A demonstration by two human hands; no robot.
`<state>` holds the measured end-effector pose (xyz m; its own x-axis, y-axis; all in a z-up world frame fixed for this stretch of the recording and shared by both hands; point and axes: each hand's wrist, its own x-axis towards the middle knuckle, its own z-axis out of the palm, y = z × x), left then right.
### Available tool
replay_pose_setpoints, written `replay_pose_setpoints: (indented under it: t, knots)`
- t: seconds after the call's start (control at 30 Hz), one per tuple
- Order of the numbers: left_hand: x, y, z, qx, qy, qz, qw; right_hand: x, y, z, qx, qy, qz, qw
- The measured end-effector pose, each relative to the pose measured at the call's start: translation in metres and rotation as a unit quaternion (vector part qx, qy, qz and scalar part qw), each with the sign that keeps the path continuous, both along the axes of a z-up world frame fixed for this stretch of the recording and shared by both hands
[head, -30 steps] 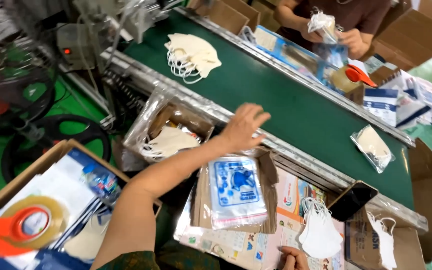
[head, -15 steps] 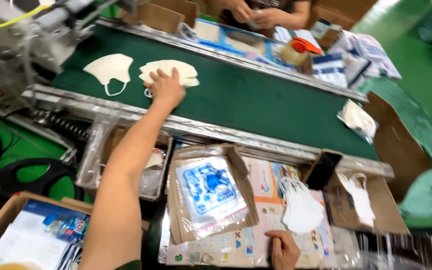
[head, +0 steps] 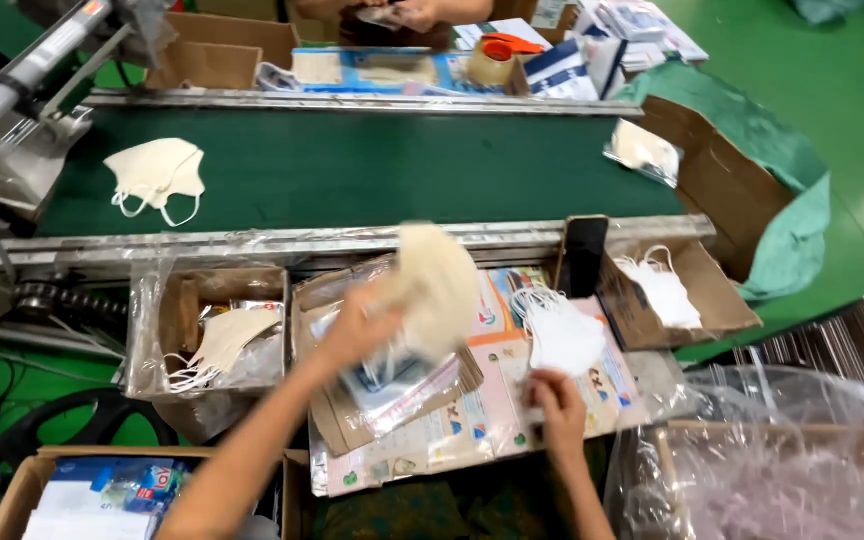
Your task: Packing face masks into plastic bags and placing them into cardboard boxes at a factory workstation.
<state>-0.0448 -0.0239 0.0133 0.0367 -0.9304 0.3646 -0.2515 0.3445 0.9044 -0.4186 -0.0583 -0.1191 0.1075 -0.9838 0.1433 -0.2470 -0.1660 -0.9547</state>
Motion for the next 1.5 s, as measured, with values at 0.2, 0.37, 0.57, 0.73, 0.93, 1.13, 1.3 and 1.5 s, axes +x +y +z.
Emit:
replay_pose_setpoints:
  t: [0.2,0.37,0.57,0.73,0.93,1.13,1.3,1.5]
  knots:
    - [-0.112,0.045,-0.034,-0.011,0.095,-0.163,0.982,0.009,0.024,0.138,-0.031,-0.177,0.218,0.959]
    - [-0.143,0.066,-0.007,0.046,0.065,-0.113,0.99,-0.024,0.053,0.156,0.093,-0.056,0.14,0.984]
    - [-0.141,0.087,-0.066,0.192,0.428,-0.177,0.865,-0.058,0.084,0.144,0.038,-0.034,-0.079,0.996]
    - [-0.166,0.089,-0.079,0.17,0.337,-0.183,0.908,-0.012,0.086,0.154,-0.05,-0.062,-0.158,0.984]
    - [-0.178,0.087,-0.069,0.056,0.276,-0.187,0.941,0.028,0.094,0.09,-0.005,-0.245,-0.111,0.963]
    - [-0.154,0.091,-0.047,0.067,0.129,0.021,0.989,0.0,0.083,0.144,-0.129,-0.014,-0.047,0.99]
    - [-0.16,0.077,-0.035,0.032,0.011,-0.06,0.998,-0.024,0.054,0.107,-0.217,0.179,0.057,0.958]
    - [-0.179,0.067,-0.062,0.003,-0.078,0.003,0.997,-0.026,0.06,0.036,0.01,0.137,0.124,0.983]
